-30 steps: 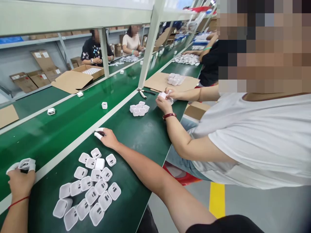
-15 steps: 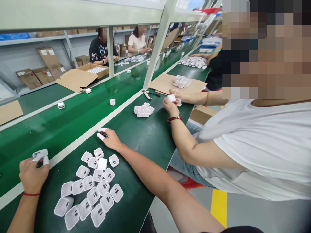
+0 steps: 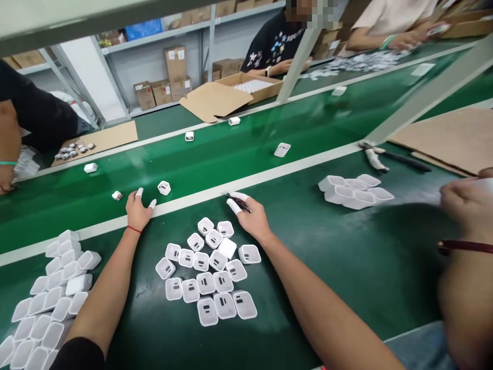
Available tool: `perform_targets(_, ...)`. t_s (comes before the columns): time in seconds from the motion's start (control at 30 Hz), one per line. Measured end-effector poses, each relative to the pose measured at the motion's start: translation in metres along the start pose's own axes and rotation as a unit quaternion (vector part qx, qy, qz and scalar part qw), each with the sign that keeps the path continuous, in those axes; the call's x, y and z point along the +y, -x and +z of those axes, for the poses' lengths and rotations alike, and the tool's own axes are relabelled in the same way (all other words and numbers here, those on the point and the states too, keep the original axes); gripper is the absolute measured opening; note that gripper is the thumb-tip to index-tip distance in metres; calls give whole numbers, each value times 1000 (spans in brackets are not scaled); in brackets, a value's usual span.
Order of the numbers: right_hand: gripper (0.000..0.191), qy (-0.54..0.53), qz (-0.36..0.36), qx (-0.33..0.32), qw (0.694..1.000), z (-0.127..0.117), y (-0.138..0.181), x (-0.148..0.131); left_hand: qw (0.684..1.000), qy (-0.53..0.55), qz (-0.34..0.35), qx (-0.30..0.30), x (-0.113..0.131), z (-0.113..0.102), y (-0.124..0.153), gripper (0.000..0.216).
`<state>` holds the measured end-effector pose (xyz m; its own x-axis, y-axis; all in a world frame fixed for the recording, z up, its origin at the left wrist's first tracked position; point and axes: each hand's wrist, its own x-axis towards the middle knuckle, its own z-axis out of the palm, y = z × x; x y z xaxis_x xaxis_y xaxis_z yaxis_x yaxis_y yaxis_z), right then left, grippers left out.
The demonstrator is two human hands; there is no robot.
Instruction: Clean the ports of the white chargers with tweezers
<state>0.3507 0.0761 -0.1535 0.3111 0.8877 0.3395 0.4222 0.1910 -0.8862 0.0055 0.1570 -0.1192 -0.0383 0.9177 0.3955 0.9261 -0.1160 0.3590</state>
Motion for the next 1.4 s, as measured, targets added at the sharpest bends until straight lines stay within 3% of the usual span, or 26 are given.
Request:
perform_targets(0.23, 40, -2, 22, -2, 1000, -1, 2, -4, 999, -21, 12, -43, 7, -1, 1, 42)
perform_targets(0.33, 42, -9, 25, 0, 1000, 0, 1, -5, 998, -48, -34, -22, 11, -5, 3, 37)
perform_targets(0.47, 46, -48, 34, 2, 998, 0, 1, -7, 990, -81, -108, 26, 12, -11, -2, 47)
perform_targets(0.63, 42, -52, 15, 25, 998, 0, -2, -7, 987, -69, -146, 1, 4, -13, -31, 42)
perform_targets(0.73, 37, -48, 0, 49, 998, -3, -5, -10, 989, -51, -138, -13, 1, -17, -45, 42)
perform_targets(0.87, 31, -35, -53, 63, 996, -11, -6, -21, 995, -21, -94, 1, 10, -25, -54, 25)
perform_targets(0.97, 21, -21, -117, 34, 992, -16, -3, -32, 999, 10, -42, 18, 34, -31, -53, 20)
perform_targets(1.1, 26, 20, -196, -39, 980, -18, 3, -47, 995, 55, 80, -1, 91, -36, -28, 42)
perform_targets(1.27, 30, 6, -180, -67, 981, -15, 8, -59, 958, 94, 258, -88, 166, -37, 28, 66)
perform_targets(1.4, 31, -26, -181, -74, 980, -16, 10, -67, 934, 47, 331, -126, 197, -36, 52, 78)
